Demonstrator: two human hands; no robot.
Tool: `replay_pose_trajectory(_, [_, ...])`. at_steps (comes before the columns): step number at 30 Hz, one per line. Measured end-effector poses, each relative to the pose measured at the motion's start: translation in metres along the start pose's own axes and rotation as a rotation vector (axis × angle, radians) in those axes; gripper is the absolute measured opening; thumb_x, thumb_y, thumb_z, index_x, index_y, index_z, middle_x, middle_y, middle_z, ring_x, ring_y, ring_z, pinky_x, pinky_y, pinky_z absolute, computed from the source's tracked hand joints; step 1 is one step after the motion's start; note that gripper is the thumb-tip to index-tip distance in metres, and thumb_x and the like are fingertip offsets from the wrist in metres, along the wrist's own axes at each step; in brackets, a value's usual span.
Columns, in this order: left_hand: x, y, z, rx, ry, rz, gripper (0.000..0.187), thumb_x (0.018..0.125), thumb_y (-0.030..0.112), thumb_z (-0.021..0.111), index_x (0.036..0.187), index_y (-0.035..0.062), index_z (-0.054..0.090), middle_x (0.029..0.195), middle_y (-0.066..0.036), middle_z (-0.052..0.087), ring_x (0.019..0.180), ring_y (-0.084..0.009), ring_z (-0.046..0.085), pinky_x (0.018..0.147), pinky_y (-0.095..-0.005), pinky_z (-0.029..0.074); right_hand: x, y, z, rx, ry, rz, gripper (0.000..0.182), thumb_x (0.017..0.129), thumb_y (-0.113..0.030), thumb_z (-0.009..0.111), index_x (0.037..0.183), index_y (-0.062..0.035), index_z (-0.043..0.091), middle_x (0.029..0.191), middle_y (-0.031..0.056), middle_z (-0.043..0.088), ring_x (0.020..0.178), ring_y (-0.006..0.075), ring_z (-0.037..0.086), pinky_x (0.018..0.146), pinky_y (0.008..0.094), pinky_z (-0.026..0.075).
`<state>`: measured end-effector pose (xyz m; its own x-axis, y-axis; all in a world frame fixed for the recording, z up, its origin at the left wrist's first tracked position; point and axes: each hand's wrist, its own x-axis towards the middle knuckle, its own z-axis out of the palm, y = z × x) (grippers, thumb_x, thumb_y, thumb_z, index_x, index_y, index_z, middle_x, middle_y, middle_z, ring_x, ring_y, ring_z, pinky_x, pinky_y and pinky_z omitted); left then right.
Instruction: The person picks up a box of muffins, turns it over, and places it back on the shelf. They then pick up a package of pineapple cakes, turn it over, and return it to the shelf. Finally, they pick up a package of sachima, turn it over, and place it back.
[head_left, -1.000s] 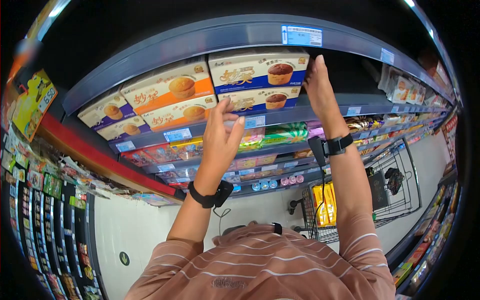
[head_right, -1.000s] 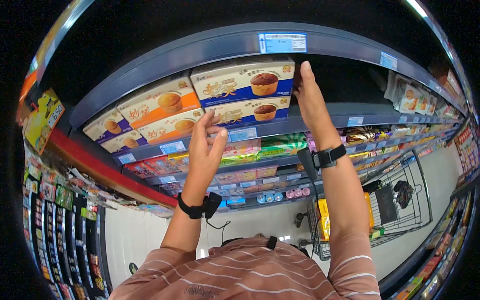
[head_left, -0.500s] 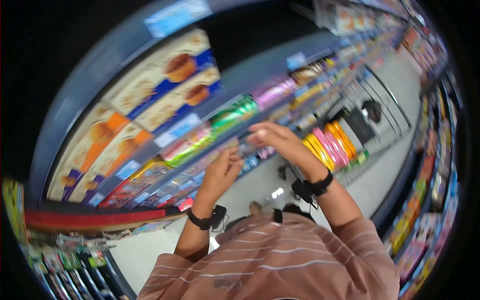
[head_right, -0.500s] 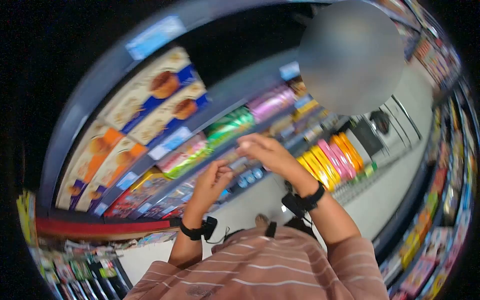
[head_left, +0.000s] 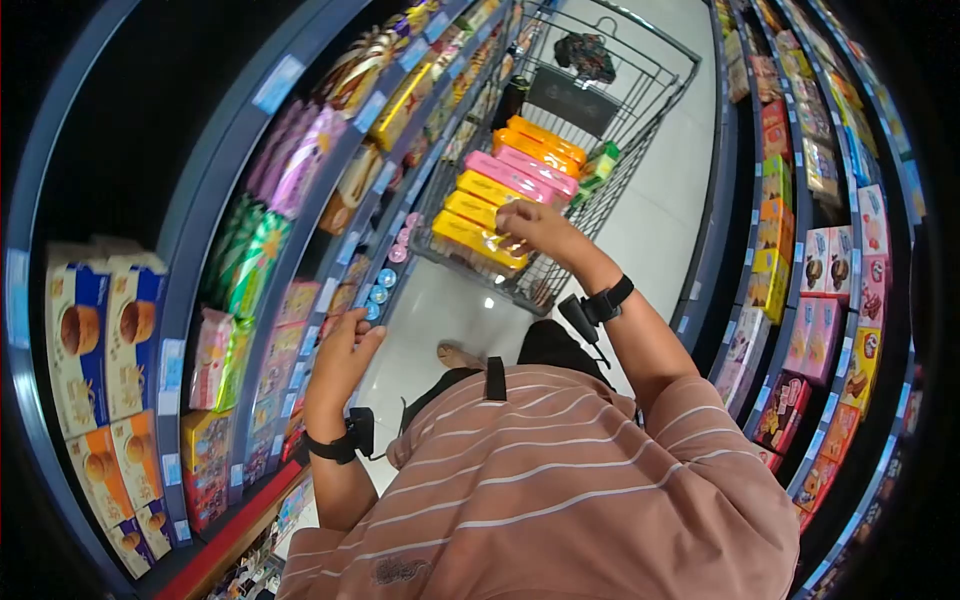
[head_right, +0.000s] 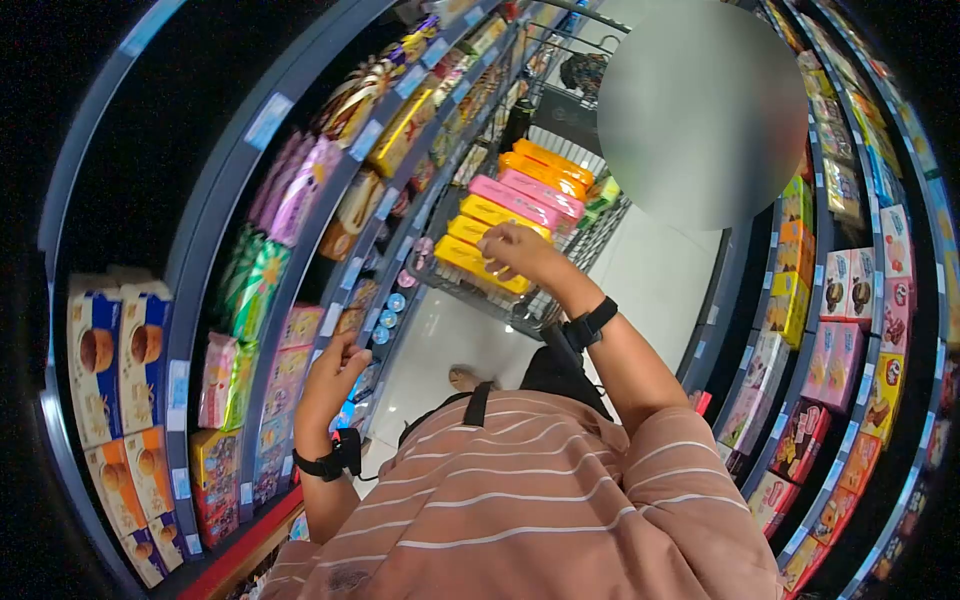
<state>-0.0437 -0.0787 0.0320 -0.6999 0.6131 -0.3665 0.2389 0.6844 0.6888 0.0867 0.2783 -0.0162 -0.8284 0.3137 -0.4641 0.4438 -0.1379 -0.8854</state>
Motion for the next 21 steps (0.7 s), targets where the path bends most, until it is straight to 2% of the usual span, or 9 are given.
replay_pose_trajectory(5, [0.03, 0.049, 0.038, -0.03, 0.01, 0.007, 0.05, 0.094, 0.03, 0.069, 0.131, -0.0012, 0.058, 0.109, -0.018, 0.068, 0.096, -0.0248, 0.066, 0.086, -0.0357, 0.052, 0.053, -0.012, -0.112, 0.324, 0.242, -0.05, 0.034, 0.092, -0.025, 0.065, 0.113, 0.0009, 0.061, 0.098, 0.009, 0.062, 0.087, 0.0183, 0.065, 0.073, 0.0312, 0.059])
replay_pose_trajectory(9, [0.044, 0.095, 0.07, -0.063, -0.019, -0.044, 0.049, 0.095, 0.028, 0.068, 0.133, -0.0013, 0.056, 0.111, -0.019, 0.069, 0.098, -0.0254, 0.067, 0.088, -0.0356, 0.053, 0.132, 0.006, -0.2, 0.302, 0.571, 0.086, 0.043, 0.086, -0.027, 0.069, 0.111, 0.0071, 0.061, 0.098, 0.0115, 0.062, 0.078, 0.0249, 0.06, 0.068, 0.041, 0.054])
replay_pose_trajectory(10, [0.046, 0.106, 0.078, -0.08, -0.013, -0.082, 0.048, 0.096, 0.027, 0.068, 0.132, -0.0013, 0.057, 0.11, -0.018, 0.069, 0.097, -0.0238, 0.067, 0.088, -0.0347, 0.053, 0.151, 0.023, -0.22, 0.306, 0.593, 0.126, 0.047, 0.085, -0.027, 0.07, 0.112, 0.0107, 0.061, 0.103, 0.0172, 0.066, 0.086, 0.0281, 0.064, 0.072, 0.0443, 0.053])
replay_pose_trajectory(13, [0.048, 0.121, 0.098, -0.096, 0.021, -0.155, 0.047, 0.096, 0.027, 0.068, 0.132, -0.0012, 0.057, 0.11, -0.018, 0.069, 0.096, -0.0225, 0.067, 0.087, -0.0342, 0.053, 0.194, 0.066, -0.271, 0.195, 0.607, 0.283, 0.036, 0.085, -0.025, 0.072, 0.105, 0.0037, 0.063, 0.102, 0.0167, 0.066, 0.09, 0.0286, 0.067, 0.073, 0.0383, 0.055])
replay_pose_trajectory(15, [0.047, 0.135, 0.108, -0.143, 0.036, -0.239, 0.047, 0.096, 0.025, 0.067, 0.133, -0.0007, 0.056, 0.11, -0.016, 0.069, 0.098, -0.0216, 0.066, 0.088, -0.0339, 0.053, 0.22, 0.122, -0.315, -0.874, 0.357, 0.119, 0.033, 0.087, -0.009, 0.069, 0.118, -0.0005, 0.066, 0.115, 0.0171, 0.071, 0.103, 0.0289, 0.07, 0.084, 0.0392, 0.056])
replay_pose_trajectory(17, [0.043, 0.145, 0.118, -0.162, 0.066, -0.312, 0.047, 0.096, 0.025, 0.067, 0.134, -0.0006, 0.056, 0.11, -0.016, 0.069, 0.098, -0.0212, 0.065, 0.089, -0.0337, 0.052, 0.233, 0.135, -0.324, -0.622, 0.326, 0.294, 0.036, 0.087, -0.001, 0.066, 0.123, -0.0046, 0.067, 0.12, 0.0153, 0.071, 0.108, 0.0271, 0.07, 0.087, 0.0392, 0.056])
replay_pose_trajectory(18, [0.04, 0.142, 0.123, -0.192, 0.055, -0.34, 0.046, 0.098, 0.028, 0.063, 0.135, 0.0007, 0.056, 0.112, -0.012, 0.068, 0.101, -0.0184, 0.063, 0.092, -0.0323, 0.05, 0.241, 0.147, -0.333, -0.629, 0.338, 0.322, 0.031, 0.09, -0.009, 0.063, 0.121, -0.0039, 0.068, 0.117, 0.0154, 0.071, 0.105, 0.0268, 0.07, 0.085, 0.0398, 0.055])
replay_pose_trajectory(20, [0.039, 0.151, 0.126, -0.179, 0.067, -0.403, 0.047, 0.097, 0.026, 0.065, 0.135, 0.0011, 0.056, 0.113, -0.014, 0.068, 0.101, -0.02, 0.065, 0.09, -0.0333, 0.051, 0.257, 0.172, -0.35, -0.642, 0.361, 0.378, 0.032, 0.096, -0.024, 0.056, 0.116, -0.0027, 0.07, 0.11, 0.0157, 0.072, 0.097, 0.0262, 0.071, 0.081, 0.0408, 0.055])
replay_pose_trajectory(21, [0.035, 0.155, 0.127, -0.173, 0.069, -0.441, 0.047, 0.097, 0.026, 0.066, 0.135, 0.0014, 0.056, 0.113, -0.016, 0.069, 0.1, -0.0208, 0.065, 0.09, -0.0339, 0.052, 0.265, 0.183, -0.353, -0.179, 0.452, 0.605, 0.033, 0.099, -0.027, 0.055, 0.118, -0.0043, 0.069, 0.114, 0.0133, 0.071, 0.1, 0.0227, 0.069, 0.083, 0.0418, 0.053])
